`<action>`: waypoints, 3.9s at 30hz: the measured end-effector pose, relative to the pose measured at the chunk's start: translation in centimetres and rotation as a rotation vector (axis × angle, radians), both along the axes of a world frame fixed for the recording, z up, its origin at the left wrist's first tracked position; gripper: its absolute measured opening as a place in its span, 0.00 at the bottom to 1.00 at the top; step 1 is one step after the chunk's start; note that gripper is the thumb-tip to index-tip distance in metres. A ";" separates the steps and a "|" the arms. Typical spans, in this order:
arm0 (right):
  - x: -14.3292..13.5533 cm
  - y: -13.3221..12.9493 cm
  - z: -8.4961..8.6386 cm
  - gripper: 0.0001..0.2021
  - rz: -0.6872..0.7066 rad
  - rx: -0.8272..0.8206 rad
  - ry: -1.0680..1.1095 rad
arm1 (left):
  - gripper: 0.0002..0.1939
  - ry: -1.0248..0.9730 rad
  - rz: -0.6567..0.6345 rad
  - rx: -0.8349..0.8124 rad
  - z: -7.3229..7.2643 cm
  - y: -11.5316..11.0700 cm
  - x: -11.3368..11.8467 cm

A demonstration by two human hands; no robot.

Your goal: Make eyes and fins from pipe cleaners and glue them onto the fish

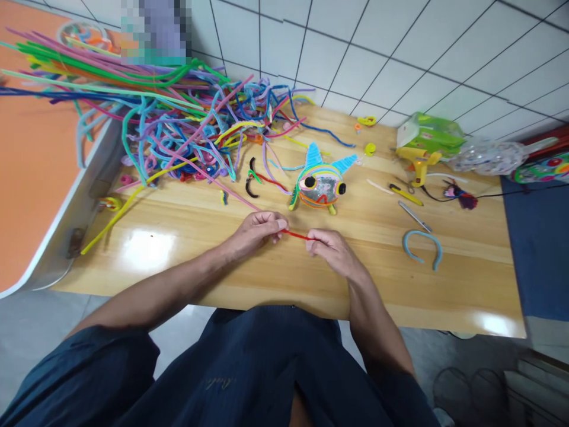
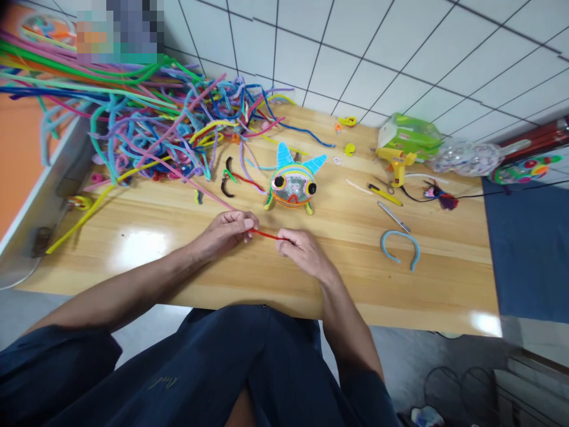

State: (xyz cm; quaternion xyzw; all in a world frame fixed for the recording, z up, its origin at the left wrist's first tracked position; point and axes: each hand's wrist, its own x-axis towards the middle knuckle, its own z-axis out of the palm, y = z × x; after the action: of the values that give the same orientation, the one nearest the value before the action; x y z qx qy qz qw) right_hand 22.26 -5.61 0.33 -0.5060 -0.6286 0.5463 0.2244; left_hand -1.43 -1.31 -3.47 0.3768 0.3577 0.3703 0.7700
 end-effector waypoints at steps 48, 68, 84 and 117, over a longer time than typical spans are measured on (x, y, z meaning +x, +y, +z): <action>2.1 -6.6 -0.8 0.18 -0.879 -0.227 0.569 | 0.14 0.285 -0.314 1.024 0.0 -3.6 5.2; 4.5 -4.7 -1.8 0.17 -1.102 0.249 0.541 | 0.17 0.218 -0.501 0.521 -0.1 -3.6 5.5; 7.0 -6.6 -1.2 0.08 -0.787 0.209 -0.085 | 0.21 0.249 -0.455 0.451 0.4 -3.4 5.5; 6.4 -1.2 -3.0 0.19 -1.177 0.178 0.446 | 0.25 0.127 -0.379 0.148 0.1 -2.9 5.7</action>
State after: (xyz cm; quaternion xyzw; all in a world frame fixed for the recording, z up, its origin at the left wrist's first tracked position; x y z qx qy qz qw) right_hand 28.63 -6.84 -2.66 -0.6202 -0.2265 0.3693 0.6539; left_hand 4.22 -4.22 -3.36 0.5153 0.3004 0.2196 0.7720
